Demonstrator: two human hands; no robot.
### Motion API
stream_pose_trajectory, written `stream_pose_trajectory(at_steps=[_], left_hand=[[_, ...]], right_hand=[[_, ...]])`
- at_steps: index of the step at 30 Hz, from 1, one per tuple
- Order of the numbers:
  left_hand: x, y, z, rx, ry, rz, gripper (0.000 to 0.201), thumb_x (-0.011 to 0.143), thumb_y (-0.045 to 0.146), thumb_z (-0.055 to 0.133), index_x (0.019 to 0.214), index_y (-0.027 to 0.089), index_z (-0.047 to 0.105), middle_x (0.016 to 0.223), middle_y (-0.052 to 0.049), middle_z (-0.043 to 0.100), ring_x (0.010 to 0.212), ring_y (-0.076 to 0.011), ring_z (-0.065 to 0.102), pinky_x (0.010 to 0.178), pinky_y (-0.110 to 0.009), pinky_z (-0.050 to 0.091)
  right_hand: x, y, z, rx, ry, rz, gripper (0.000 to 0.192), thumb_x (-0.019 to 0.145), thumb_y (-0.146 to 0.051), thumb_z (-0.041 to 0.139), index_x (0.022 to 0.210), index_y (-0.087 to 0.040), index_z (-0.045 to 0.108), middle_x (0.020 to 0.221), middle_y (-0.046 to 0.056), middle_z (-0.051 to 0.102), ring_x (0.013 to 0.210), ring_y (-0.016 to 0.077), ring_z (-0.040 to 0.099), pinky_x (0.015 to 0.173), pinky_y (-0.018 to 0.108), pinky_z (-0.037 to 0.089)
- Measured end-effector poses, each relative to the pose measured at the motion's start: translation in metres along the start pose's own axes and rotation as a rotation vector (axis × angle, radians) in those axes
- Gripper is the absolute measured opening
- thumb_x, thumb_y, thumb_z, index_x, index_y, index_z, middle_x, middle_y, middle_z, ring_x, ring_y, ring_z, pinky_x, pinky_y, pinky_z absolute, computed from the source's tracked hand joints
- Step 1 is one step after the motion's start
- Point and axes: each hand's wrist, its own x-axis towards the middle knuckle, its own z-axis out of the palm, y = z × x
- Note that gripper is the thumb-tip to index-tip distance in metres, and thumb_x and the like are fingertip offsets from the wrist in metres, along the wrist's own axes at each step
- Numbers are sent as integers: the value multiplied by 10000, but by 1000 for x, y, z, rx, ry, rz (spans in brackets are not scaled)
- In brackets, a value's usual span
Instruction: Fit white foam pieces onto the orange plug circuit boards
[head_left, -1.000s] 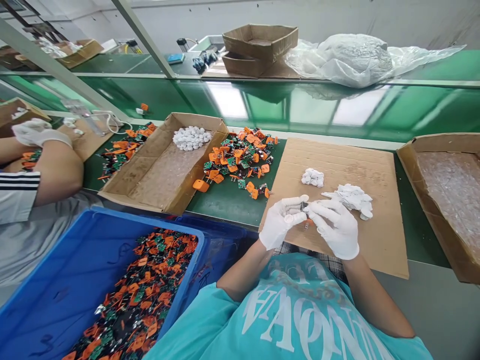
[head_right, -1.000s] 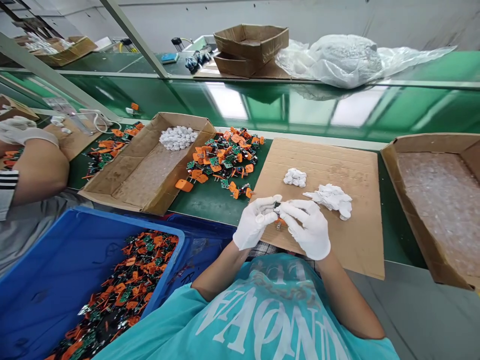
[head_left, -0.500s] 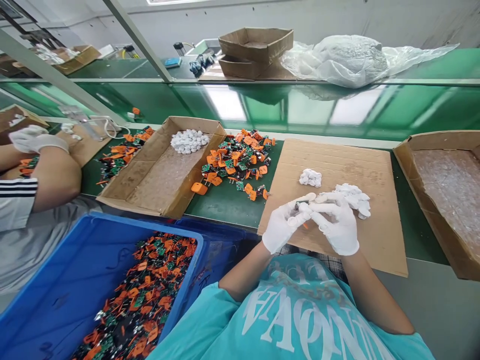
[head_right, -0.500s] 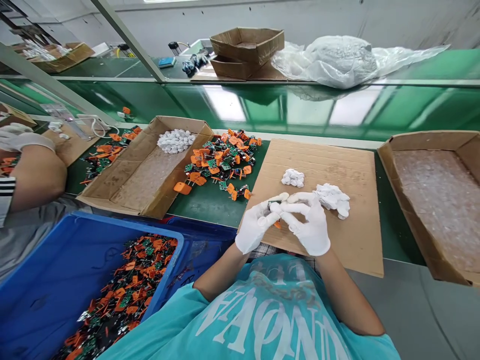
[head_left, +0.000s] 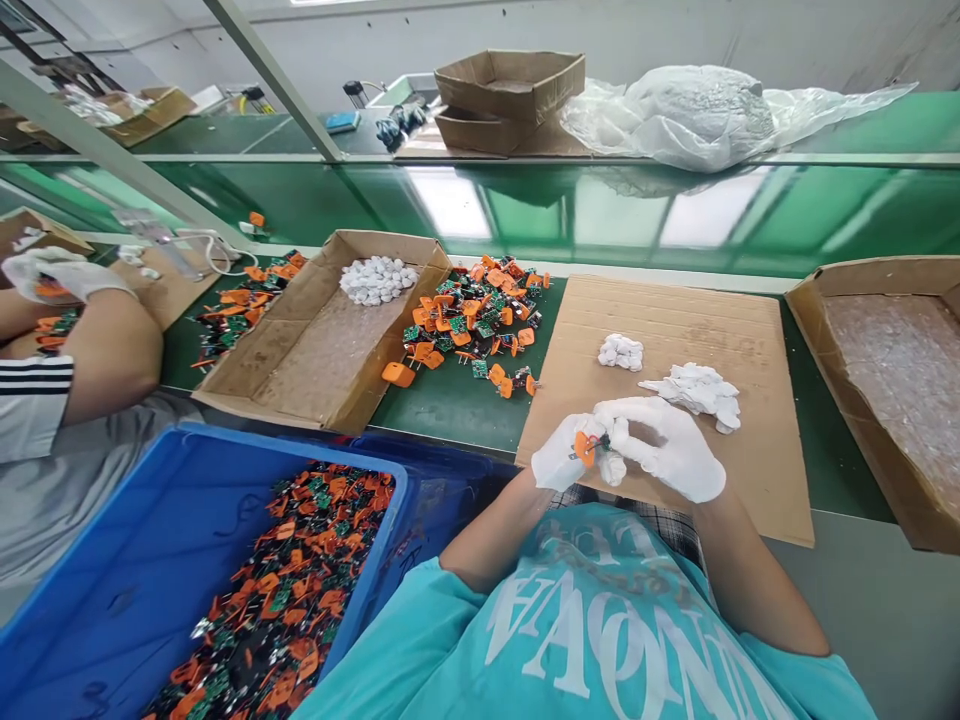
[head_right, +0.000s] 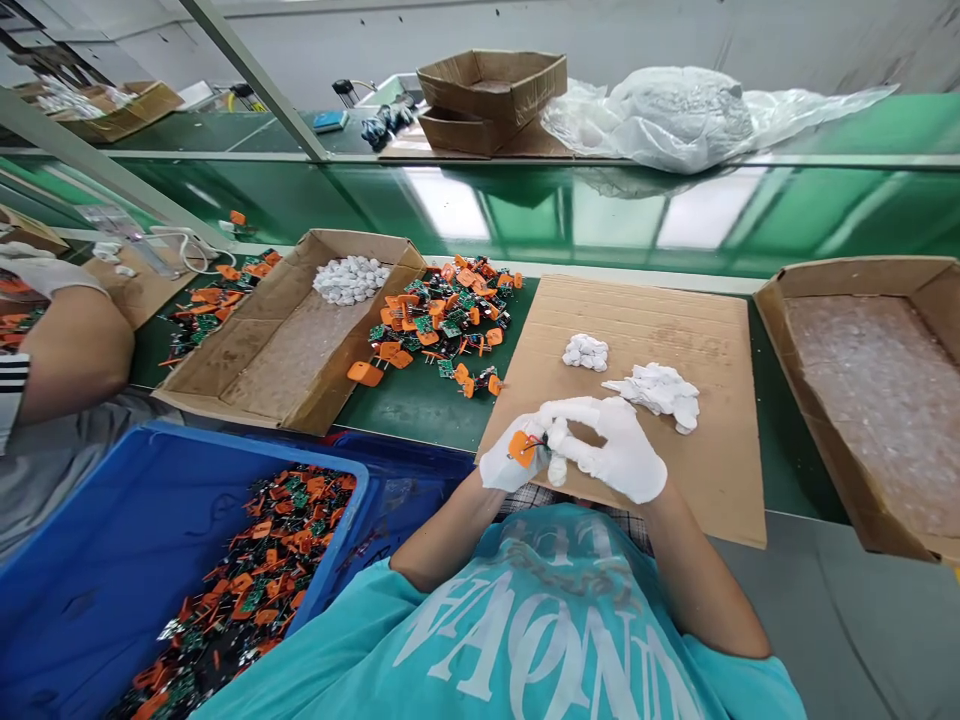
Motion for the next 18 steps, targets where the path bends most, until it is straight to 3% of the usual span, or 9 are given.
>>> stream_pose_trajectory(at_steps=[2, 4, 7, 9, 12, 14, 18], left_hand=[[-2, -6, 2, -37, 42, -13, 575, 650, 709, 734, 656, 153, 587, 529, -15, 586, 449, -135, 560, 510, -274, 493], [-7, -11, 8, -74, 80, 6, 566, 739, 693, 667, 824, 134, 643, 653, -60, 678, 578, -190, 651, 619, -320, 542], [-13, -17, 18, -62, 117, 100, 550, 824, 625, 609, 1066, 134, 665, 1034, -121, 729, 998, -261, 682, 904, -390, 528], [-12, -18, 22, 52, 187, 170, 578, 852, 676, 528, 1040, 152, 684, 1092, -111, 715, 1077, -254, 649, 955, -377, 503], [-5, -14, 24, 362, 417, 308, 660, 850, 775, 420, 793, 165, 664, 857, -94, 716, 858, -219, 658, 816, -342, 522], [-2, -7, 23, 551, 509, 395, 703, 843, 819, 351, 682, 181, 599, 706, -74, 670, 687, -187, 609, 679, -318, 498], [-5, 3, 23, 759, 453, 435, 738, 900, 787, 201, 579, 199, 511, 548, -56, 583, 526, -152, 518, 528, -285, 405]], right_hand=[[-5, 5, 5, 38, 101, 51, 219, 912, -371, 632, 1056, -241, 733, 892, 22, 751, 837, 192, 719, 782, 326, 589], [-11, 13, 12, 70, 250, 64, 208, 915, -322, 636, 1093, -242, 709, 1008, 37, 752, 911, 200, 721, 824, 346, 586], [-15, 22, 24, -29, 374, -61, 252, 883, -248, 676, 1135, -266, 688, 1117, 44, 734, 1051, 222, 694, 950, 403, 552], [-14, 24, 29, -155, 409, -185, 346, 860, -201, 693, 1194, -286, 664, 1159, 48, 722, 1120, 237, 669, 1009, 440, 521], [-12, 22, 32, -276, 401, -311, 453, 854, -219, 695, 1294, -296, 616, 1242, 69, 688, 1235, 269, 607, 1037, 477, 502], [-13, 22, 32, -264, 358, -298, 393, 878, -280, 670, 1269, -297, 638, 1302, 72, 654, 1293, 283, 562, 1064, 493, 480], [-18, 22, 37, 27, 364, -61, 203, 887, -326, 674, 1085, -287, 686, 1209, 58, 686, 1138, 239, 654, 990, 437, 529]])
